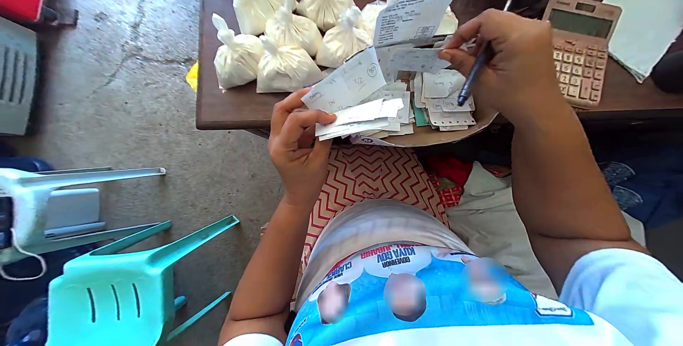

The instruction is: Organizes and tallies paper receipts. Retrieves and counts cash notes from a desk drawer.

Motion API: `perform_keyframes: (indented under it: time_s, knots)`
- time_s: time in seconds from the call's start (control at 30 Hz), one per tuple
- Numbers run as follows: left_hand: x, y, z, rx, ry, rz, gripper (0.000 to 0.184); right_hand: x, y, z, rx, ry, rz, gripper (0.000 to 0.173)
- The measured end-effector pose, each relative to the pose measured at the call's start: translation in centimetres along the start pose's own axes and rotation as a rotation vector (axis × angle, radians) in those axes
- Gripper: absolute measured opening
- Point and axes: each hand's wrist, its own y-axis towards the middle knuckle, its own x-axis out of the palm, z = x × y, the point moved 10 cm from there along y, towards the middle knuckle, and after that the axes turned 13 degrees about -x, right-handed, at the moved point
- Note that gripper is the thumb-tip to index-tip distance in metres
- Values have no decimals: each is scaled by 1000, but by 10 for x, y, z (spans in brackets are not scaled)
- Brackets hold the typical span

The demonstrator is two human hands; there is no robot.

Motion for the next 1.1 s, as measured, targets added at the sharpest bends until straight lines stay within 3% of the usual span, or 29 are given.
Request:
perform_keyframes:
  time_s: [0.27,0.57,0.83,1.0,1.1]
  knots:
    - [5,0,1,7,1,-6,21,41,20,11,45,-110,-176,22]
    - [-1,3,0,4,8,-7,22,19,10,19,20,-189,-42,23]
    - [4,1,-3,-11,-9,-13,23,20,-3,34,64,-231,-135,24]
    - [11,3,-2,-25,-6,-36,21,10,-7,27,81,-269,-100,19]
    - [16,3,0,-10,7,-46,18,2,-6,21,61,-246,-39,27]
